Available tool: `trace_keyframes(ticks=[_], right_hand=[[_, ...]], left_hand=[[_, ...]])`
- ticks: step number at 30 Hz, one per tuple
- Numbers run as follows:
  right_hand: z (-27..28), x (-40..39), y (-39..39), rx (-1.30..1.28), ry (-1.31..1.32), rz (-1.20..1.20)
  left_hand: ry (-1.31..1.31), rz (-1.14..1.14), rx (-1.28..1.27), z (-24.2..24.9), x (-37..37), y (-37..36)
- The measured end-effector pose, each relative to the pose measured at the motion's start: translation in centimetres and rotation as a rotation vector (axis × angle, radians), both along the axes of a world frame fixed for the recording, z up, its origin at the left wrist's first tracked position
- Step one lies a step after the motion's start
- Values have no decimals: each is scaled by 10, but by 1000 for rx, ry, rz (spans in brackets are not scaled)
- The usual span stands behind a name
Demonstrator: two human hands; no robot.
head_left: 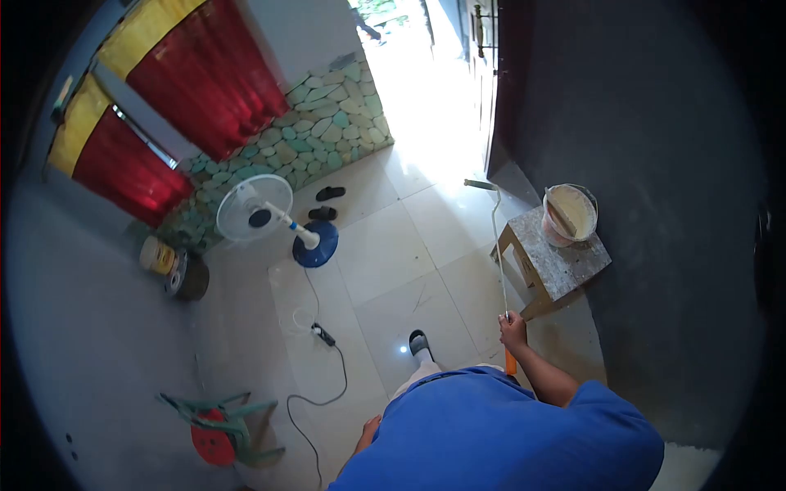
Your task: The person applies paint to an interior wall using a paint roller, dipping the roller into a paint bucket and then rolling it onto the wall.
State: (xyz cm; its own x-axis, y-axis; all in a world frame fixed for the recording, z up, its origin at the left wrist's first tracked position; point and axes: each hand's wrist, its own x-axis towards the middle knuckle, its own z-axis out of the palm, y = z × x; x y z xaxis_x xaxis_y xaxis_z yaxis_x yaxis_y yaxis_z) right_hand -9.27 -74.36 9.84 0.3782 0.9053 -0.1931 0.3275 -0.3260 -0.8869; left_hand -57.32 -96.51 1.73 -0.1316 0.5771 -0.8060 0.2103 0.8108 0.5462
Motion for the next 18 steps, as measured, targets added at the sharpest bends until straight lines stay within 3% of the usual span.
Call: trace_keyframes(ticks=[6, 10, 12, 18], right_hand=[[48, -23, 64, -117, 261, -174], [66, -47, 97, -102, 411, -306], [82, -63, 102, -35, 566, -328], [104, -77, 94, 120, 558, -334]], left_hand=[[-134, 22, 93, 5, -72, 138], [88, 121, -260, 19, -85, 272], [133, -11, -241, 28, -87, 324], [123, -217, -197, 41, -36, 460]])
